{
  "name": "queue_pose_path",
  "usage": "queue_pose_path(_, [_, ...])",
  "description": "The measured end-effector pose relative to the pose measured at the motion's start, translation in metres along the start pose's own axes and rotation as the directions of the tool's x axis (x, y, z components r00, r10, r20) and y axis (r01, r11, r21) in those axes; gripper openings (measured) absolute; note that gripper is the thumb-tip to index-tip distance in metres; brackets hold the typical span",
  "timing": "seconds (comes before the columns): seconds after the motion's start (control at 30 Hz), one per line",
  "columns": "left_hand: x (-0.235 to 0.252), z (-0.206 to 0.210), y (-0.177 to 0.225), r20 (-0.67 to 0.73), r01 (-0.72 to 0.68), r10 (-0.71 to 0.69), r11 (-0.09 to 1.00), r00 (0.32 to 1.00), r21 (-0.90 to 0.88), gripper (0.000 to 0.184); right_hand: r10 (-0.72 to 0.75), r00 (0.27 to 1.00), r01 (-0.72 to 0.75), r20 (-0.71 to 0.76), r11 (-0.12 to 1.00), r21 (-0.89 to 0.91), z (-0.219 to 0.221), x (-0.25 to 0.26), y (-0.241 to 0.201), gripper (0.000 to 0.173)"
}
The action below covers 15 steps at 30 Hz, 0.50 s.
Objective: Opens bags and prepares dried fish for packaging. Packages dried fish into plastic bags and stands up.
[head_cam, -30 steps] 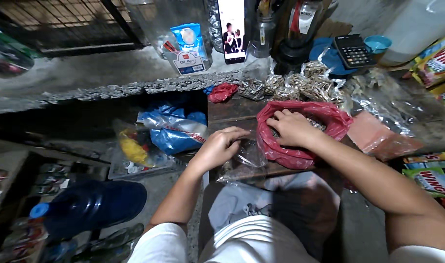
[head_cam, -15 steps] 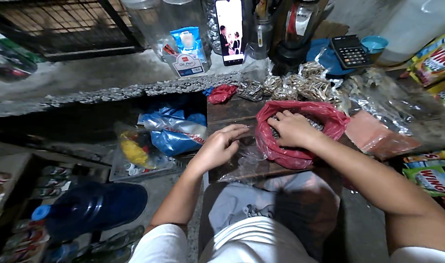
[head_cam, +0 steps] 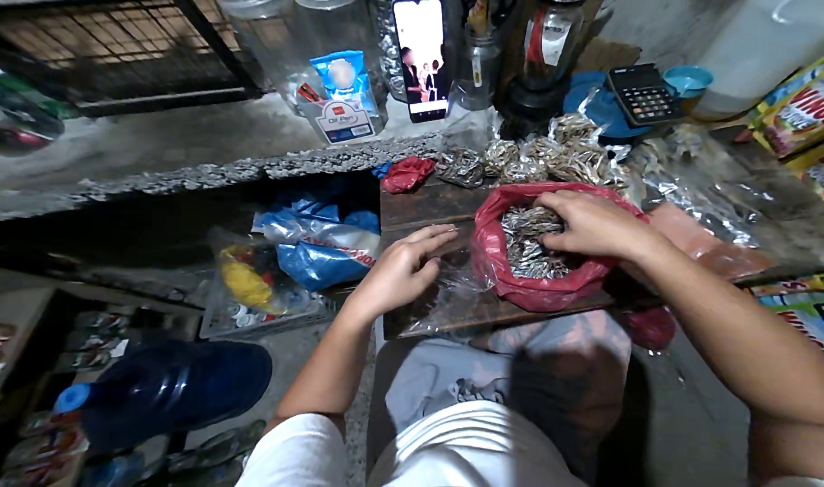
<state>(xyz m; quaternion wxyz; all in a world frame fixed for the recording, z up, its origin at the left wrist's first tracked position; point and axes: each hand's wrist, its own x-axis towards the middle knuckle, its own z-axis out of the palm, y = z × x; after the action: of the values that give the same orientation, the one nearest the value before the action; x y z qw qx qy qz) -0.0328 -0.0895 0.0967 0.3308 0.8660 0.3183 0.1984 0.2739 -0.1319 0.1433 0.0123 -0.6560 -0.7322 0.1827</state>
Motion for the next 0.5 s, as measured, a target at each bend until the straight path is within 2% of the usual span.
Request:
queue_pose_path(0.1, [0.001,0.0,-0.006,-0.001,-0.037,0.037,0.999,0.999,0.005,0.044,0.008,1.0,-0.009,0.021,0.997,0.072,-0.006,-0.007,0.016,0.05])
queue_pose_path(0.23, [0.003,0.002,-0.008,-0.016,-0.071,0.071,0.997,0.997,0.016,0.045,0.061,0.995,-0.066,0.074,0.995,0.072,-0.01,-0.018,0.032,0.055])
queue_pose_path(0.33, [0.004,0.002,-0.006,-0.013,-0.077,0.077,0.997,0.997,0.026,0.045,0.134,0.98,-0.145,0.148,0.987,0.067,-0.016,-0.023,0.025,0.069])
queue_pose_path(0.5, [0.007,-0.002,-0.001,-0.002,-0.087,0.088,0.996,0.996,0.029,0.046,0.136,0.982,-0.147,0.132,0.986,0.078,-0.007,-0.019,0.019,0.094])
